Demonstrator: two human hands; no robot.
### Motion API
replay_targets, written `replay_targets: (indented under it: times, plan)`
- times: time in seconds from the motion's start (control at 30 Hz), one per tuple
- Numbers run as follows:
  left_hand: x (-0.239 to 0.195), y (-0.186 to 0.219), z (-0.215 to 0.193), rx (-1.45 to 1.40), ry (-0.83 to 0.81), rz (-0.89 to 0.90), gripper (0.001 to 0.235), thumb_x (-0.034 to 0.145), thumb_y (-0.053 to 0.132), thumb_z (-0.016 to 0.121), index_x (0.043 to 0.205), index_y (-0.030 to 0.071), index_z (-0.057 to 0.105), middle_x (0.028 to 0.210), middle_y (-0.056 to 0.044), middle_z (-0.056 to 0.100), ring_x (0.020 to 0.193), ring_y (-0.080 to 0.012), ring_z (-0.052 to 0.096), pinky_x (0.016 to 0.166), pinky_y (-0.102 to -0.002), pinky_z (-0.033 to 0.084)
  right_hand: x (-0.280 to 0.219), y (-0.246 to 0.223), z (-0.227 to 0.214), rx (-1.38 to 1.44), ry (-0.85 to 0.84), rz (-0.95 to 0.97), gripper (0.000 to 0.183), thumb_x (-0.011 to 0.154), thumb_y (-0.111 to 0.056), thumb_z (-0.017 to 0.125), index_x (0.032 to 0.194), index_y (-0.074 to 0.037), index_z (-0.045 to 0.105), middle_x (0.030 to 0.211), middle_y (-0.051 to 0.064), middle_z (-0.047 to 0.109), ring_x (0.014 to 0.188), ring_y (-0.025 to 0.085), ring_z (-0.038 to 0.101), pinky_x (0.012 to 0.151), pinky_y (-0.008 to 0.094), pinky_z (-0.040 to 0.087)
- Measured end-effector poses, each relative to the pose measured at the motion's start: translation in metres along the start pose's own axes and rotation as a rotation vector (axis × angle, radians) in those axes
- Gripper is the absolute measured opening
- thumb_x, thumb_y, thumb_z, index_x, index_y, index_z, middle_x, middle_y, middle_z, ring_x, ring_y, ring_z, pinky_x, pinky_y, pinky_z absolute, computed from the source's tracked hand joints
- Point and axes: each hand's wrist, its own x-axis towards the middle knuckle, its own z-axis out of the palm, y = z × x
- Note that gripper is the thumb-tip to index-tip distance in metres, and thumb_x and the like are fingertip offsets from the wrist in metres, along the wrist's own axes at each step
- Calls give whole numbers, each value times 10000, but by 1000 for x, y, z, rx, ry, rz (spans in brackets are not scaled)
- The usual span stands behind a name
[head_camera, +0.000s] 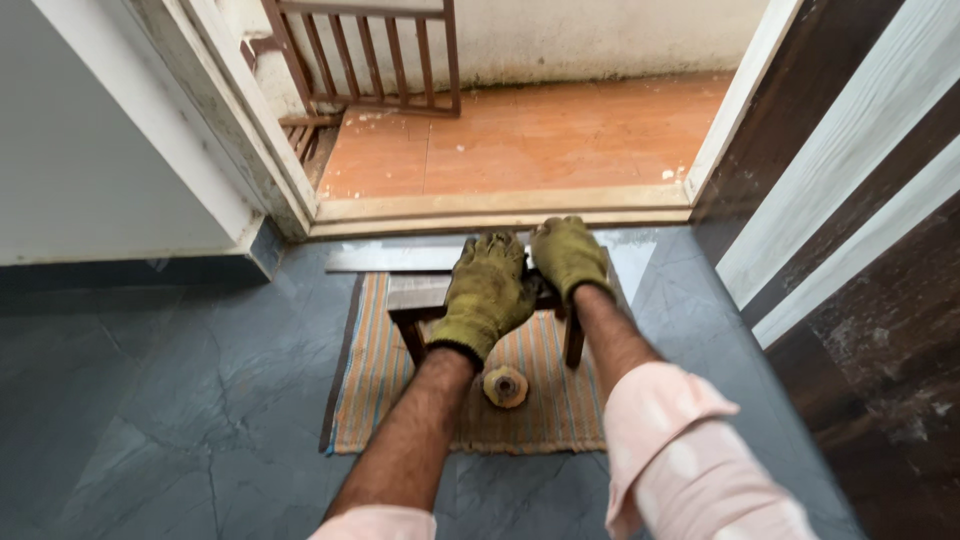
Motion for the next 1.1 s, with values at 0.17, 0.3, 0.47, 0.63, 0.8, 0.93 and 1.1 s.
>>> replay_targets:
  times: [0.17, 0.3, 0.47, 0.63, 0.8, 0.93, 1.1]
  plan:
    - [-2, 6, 13, -25, 277, 61, 655, 1022, 464, 281, 1561, 95, 340, 1641, -145, 328, 1530, -323, 258, 1231, -446, 142, 11, 4, -2, -112, 43, -69, 444, 1027, -407, 565, 1349, -113, 649, 1370, 152, 635, 1209, 272, 655, 1044, 444, 540]
    - [-12, -25, 10, -90, -68, -124, 645, 1083, 413, 349, 1619, 53, 362, 1628, -142, 449, 1513, -280, 398, 1306, -383, 228, 27, 17, 15, -194, 215, -173, 390, 1041, -377, 505, 1317, -149, 661, 1408, 109, 568, 1245, 306, 590, 1077, 457, 469]
    - [-24, -19, 8, -86, 104, 81, 595, 1026, 399, 335, 1537, 94, 356, 1612, -90, 370, 1504, -276, 294, 1254, -410, 150, 40, 29, 27, -215, 243, -197, 382, 1026, -367, 521, 1311, -163, 674, 1378, 110, 603, 1246, 299, 614, 1091, 450, 480]
    - [-20, -17, 8, -105, 46, -107, 533, 1087, 376, 299, 1561, 152, 394, 1640, -60, 387, 1555, -236, 290, 1301, -375, 143, 55, 38, 36, -324, 353, -321, 355, 1010, -393, 544, 1247, -189, 713, 1337, 95, 634, 1256, 319, 593, 1087, 491, 466]
    - [-17, 1, 10, -209, 29, -37, 554, 1080, 402, 279, 1567, 156, 374, 1625, -61, 389, 1548, -257, 274, 1293, -404, 132, 72, 26, 40, -435, 236, -327, 424, 1164, -343, 368, 1234, -106, 712, 1182, 168, 695, 1132, 321, 631, 1082, 579, 390]
    - [-19, -8, 7, -160, 92, -85, 575, 1023, 375, 390, 1526, 98, 386, 1590, -125, 391, 1500, -283, 299, 1241, -414, 161, 56, 11, 37, -464, 123, -165, 356, 1082, -320, 452, 1220, -133, 722, 1078, 100, 739, 1002, 234, 695, 974, 472, 547]
    - [-27, -68, 0, -168, 223, -132, 561, 962, 356, 551, 1442, 71, 501, 1519, -128, 487, 1441, -291, 416, 1224, -428, 226, 17, 4, 21, -622, 282, -683, 387, 1056, -462, 500, 1198, -178, 722, 1086, 77, 709, 1028, 223, 635, 1034, 447, 490]
